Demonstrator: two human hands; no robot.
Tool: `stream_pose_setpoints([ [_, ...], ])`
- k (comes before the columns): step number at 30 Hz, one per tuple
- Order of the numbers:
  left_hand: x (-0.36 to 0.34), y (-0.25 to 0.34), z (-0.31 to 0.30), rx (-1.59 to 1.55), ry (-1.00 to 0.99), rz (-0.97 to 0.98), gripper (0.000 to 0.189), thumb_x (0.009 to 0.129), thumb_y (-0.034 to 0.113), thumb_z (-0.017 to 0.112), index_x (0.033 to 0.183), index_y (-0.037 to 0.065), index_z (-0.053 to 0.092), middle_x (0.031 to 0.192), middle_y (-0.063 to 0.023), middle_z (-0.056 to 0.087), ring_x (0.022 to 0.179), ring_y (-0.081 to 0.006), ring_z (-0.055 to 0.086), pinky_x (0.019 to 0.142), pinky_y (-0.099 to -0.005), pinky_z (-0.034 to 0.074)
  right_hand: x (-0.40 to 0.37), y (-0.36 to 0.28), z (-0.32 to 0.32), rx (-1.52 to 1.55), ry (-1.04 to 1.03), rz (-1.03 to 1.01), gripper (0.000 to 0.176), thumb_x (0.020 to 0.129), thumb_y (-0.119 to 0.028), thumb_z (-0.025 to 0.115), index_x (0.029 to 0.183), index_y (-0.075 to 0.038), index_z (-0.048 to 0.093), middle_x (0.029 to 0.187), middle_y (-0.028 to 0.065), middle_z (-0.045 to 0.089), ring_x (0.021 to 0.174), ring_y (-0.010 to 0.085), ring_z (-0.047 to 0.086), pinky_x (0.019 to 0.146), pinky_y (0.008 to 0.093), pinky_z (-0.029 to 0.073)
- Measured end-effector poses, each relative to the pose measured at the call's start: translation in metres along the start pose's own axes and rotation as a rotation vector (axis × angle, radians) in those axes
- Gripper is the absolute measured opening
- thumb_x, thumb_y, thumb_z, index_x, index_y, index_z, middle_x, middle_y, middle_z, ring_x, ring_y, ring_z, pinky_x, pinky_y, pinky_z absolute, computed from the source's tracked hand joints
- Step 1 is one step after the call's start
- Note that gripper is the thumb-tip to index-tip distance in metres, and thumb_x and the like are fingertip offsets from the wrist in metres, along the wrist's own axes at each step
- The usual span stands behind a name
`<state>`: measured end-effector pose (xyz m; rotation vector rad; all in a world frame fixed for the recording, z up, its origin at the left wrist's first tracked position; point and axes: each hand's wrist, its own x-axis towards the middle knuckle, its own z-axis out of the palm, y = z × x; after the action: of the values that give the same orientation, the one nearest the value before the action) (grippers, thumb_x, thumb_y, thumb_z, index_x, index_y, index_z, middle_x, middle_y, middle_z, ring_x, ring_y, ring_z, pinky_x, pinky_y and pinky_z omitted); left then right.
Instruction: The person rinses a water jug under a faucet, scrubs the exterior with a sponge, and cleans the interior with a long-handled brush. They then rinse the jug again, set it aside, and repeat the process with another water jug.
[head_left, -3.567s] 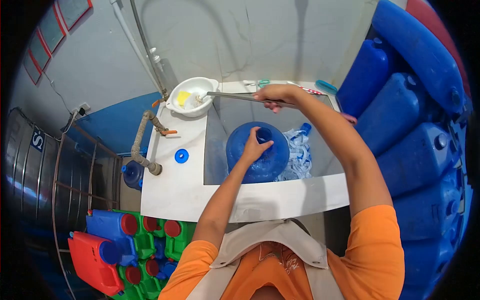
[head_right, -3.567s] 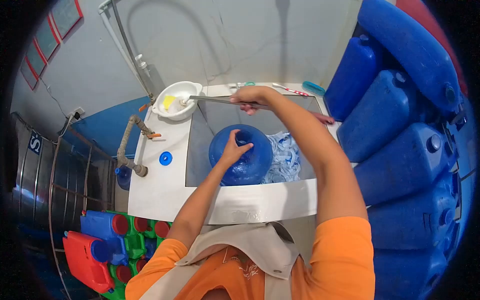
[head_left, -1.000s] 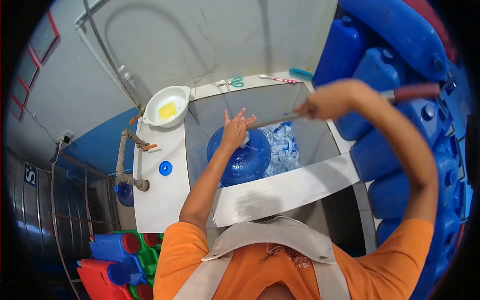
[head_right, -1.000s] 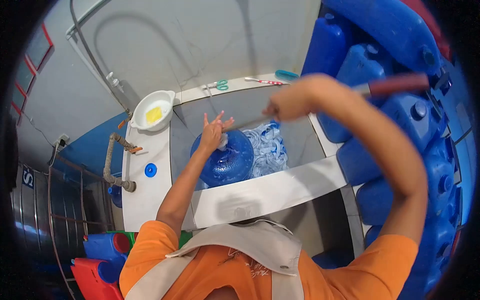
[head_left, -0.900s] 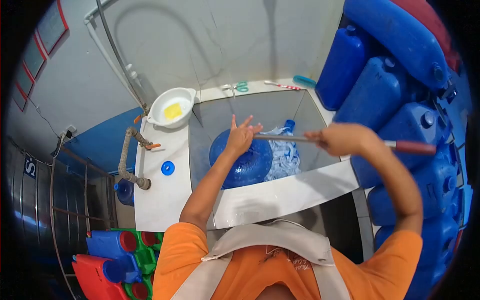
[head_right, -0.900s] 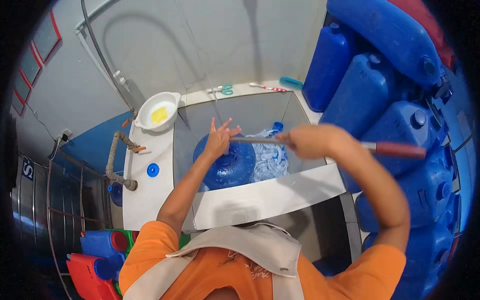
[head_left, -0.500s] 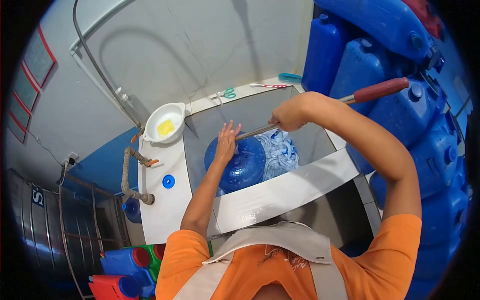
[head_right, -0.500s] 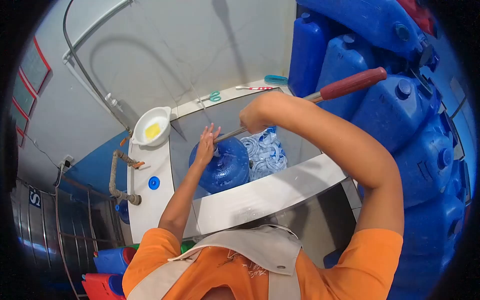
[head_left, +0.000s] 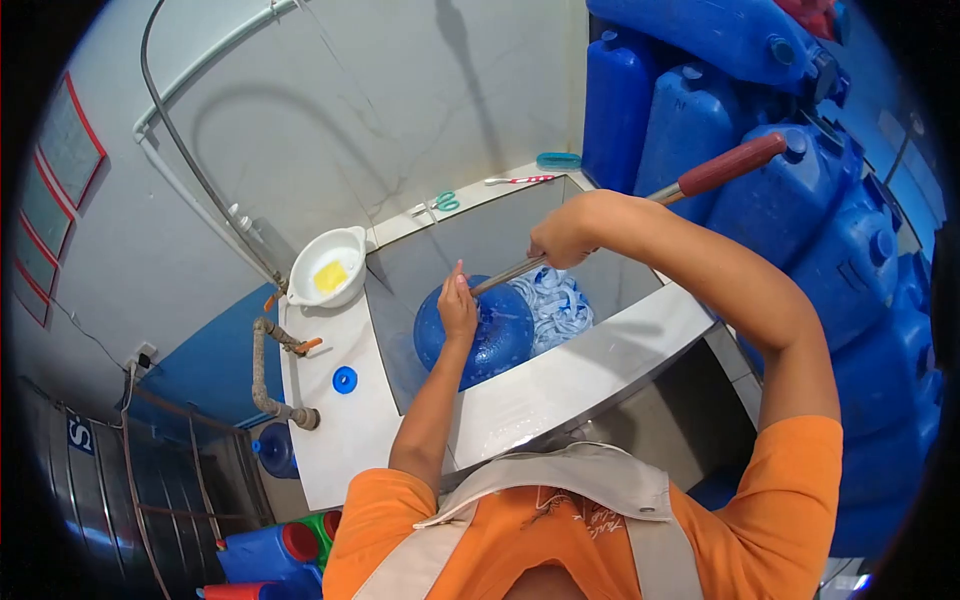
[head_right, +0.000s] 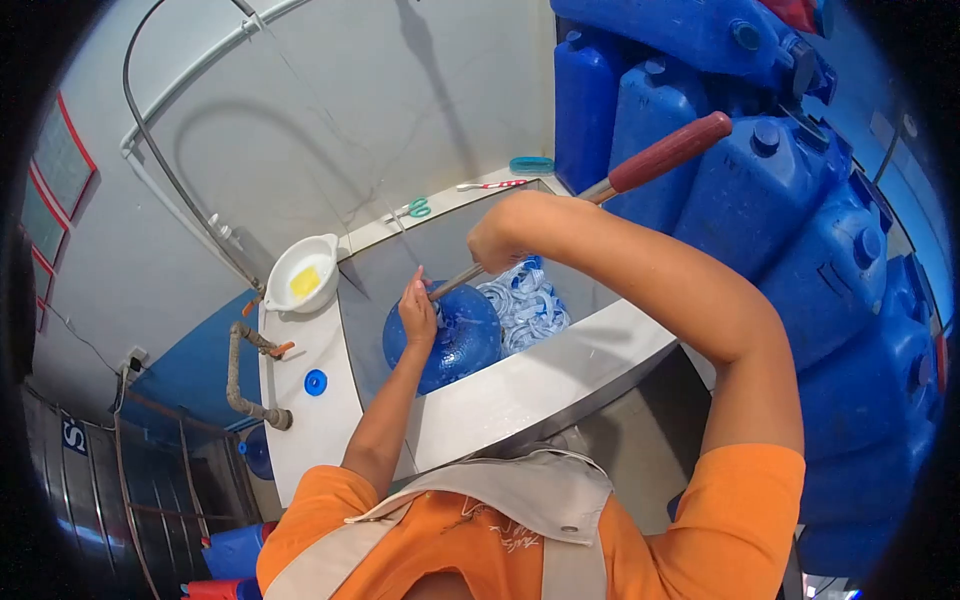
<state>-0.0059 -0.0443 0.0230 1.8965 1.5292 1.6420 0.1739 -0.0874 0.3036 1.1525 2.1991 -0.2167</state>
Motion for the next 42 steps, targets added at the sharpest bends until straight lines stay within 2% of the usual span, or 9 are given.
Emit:
stream_pose_setpoints([
  [13, 0.000, -0.002, 0.008, -0.115, 0.098, -0.061, 0.044, 0.097, 0.030, 0.029, 0.120, 0.002, 0.053, 0.063, -0.0097, 0.061, 0.061, -0.0288, 0.060, 0.063, -0.0389, 0.047, 0.042, -0.052, -0.006, -0.212, 0.023, 0.035, 0.026, 0.075, -0.010, 0.056, 0.097, -0.005, 0.067, 0.088, 0.0145, 0.068, 0.080, 0.0319, 0.065, 0.065, 0.0413, 0.051],
  [17, 0.006, -0.006, 0.006, -0.179, 0.023, -0.192, 0.041, 0.097, 0.028, 0.032, 0.124, 0.002, 0.047, 0.074, -0.0121, 0.064, 0.071, -0.0295, 0.061, 0.067, -0.0396, 0.047, 0.038, -0.042, -0.022, -0.334, 0.072, -0.001, 0.019, 0.075, -0.012, 0.057, 0.088, -0.006, 0.070, 0.085, 0.0132, 0.068, 0.080, 0.0304, 0.066, 0.064, 0.0402, 0.052],
  [20, -0.013, -0.017, 0.001, -0.408, -0.106, -0.180, 0.047, 0.091, 0.030, 0.050, 0.128, 0.002, 0.041, 0.095, -0.0170, 0.063, 0.088, -0.0319, 0.061, 0.077, -0.0397, 0.046, 0.035, -0.035, -0.024, -0.383, 0.189, 0.048, 0.017, 0.073, -0.013, 0.060, 0.085, -0.008, 0.070, 0.084, 0.0125, 0.069, 0.079, 0.0288, 0.067, 0.063, 0.0389, 0.052],
  [23, -0.027, -0.016, -0.001, -0.068, -0.309, -0.169, 0.075, 0.067, 0.034, 0.078, 0.123, 0.000, 0.042, 0.113, -0.0220, 0.056, 0.108, -0.0359, 0.054, 0.092, -0.0415, 0.042, 0.050, -0.024, -0.014, -0.464, 0.276, 0.063, 0.013, 0.072, -0.014, 0.062, 0.081, -0.009, 0.070, 0.082, 0.0114, 0.069, 0.077, 0.0275, 0.068, 0.061, 0.0374, 0.052],
  [26, -0.015, -0.014, 0.029, -0.122, -0.377, -0.254, 0.070, 0.066, 0.030, 0.078, 0.119, -0.001, 0.045, 0.114, -0.0226, 0.054, 0.108, -0.0363, 0.053, 0.092, -0.0418, 0.042, 0.093, -0.013, 0.032, -0.431, 0.276, 0.004, 0.018, 0.072, -0.017, 0.064, 0.088, -0.008, 0.069, 0.082, 0.0115, 0.069, 0.075, 0.0267, 0.068, 0.059, 0.0373, 0.052],
  [28, -0.012, -0.005, 0.040, -0.164, -0.376, -0.236, 0.067, 0.064, 0.025, 0.078, 0.116, -0.002, 0.046, 0.114, -0.0231, 0.054, 0.109, -0.0367, 0.052, 0.093, -0.0410, 0.041, 0.096, -0.002, 0.055, -0.298, 0.161, 0.058, 0.031, 0.079, -0.018, 0.059, 0.108, -0.013, 0.065, 0.088, 0.0101, 0.069, 0.080, 0.0265, 0.068, 0.058, 0.0441, 0.053],
  [33, 0.011, 0.061, 0.041, -0.164, -0.355, 0.049, 0.061, 0.061, 0.016, 0.074, 0.114, -0.001, 0.048, 0.109, -0.0219, 0.055, 0.105, -0.0376, 0.052, 0.091, -0.0415, 0.042, 0.023, 0.016, 0.081, -0.466, 0.380, 0.147, 0.034, 0.080, -0.017, 0.056, 0.113, -0.009, 0.056, 0.078, 0.0079, 0.065, 0.065, 0.0236, 0.066, 0.041, 0.0371, 0.049],
  [37, 0.039, 0.151, 0.041, -0.147, -0.420, 0.307, 0.058, 0.057, 0.014, 0.075, 0.107, -0.001, 0.051, 0.104, -0.0182, 0.057, 0.100, -0.0361, 0.054, 0.086, -0.0418, 0.044, -0.062, 0.034, 0.121, -0.496, 0.883, 0.336, 0.021, 0.085, -0.026, 0.055, 0.090, -0.006, 0.055, 0.069, 0.0083, 0.059, 0.052, 0.0206, 0.061, 0.043, 0.0327, 0.049],
  [42, 0.001, 0.267, 0.075, -0.144, -0.503, 0.755, 0.051, 0.051, 0.013, 0.079, 0.090, 0.004, 0.048, 0.086, -0.0121, 0.054, 0.083, -0.0325, 0.054, 0.069, -0.0431, 0.042, -0.161, 0.028, 0.193, -0.234, 0.636, 0.600, 0.026, 0.087, -0.032, 0.056, 0.081, -0.007, 0.052, 0.067, 0.0114, 0.061, 0.055, 0.0261, 0.063, 0.046, 0.0382, 0.047],
])
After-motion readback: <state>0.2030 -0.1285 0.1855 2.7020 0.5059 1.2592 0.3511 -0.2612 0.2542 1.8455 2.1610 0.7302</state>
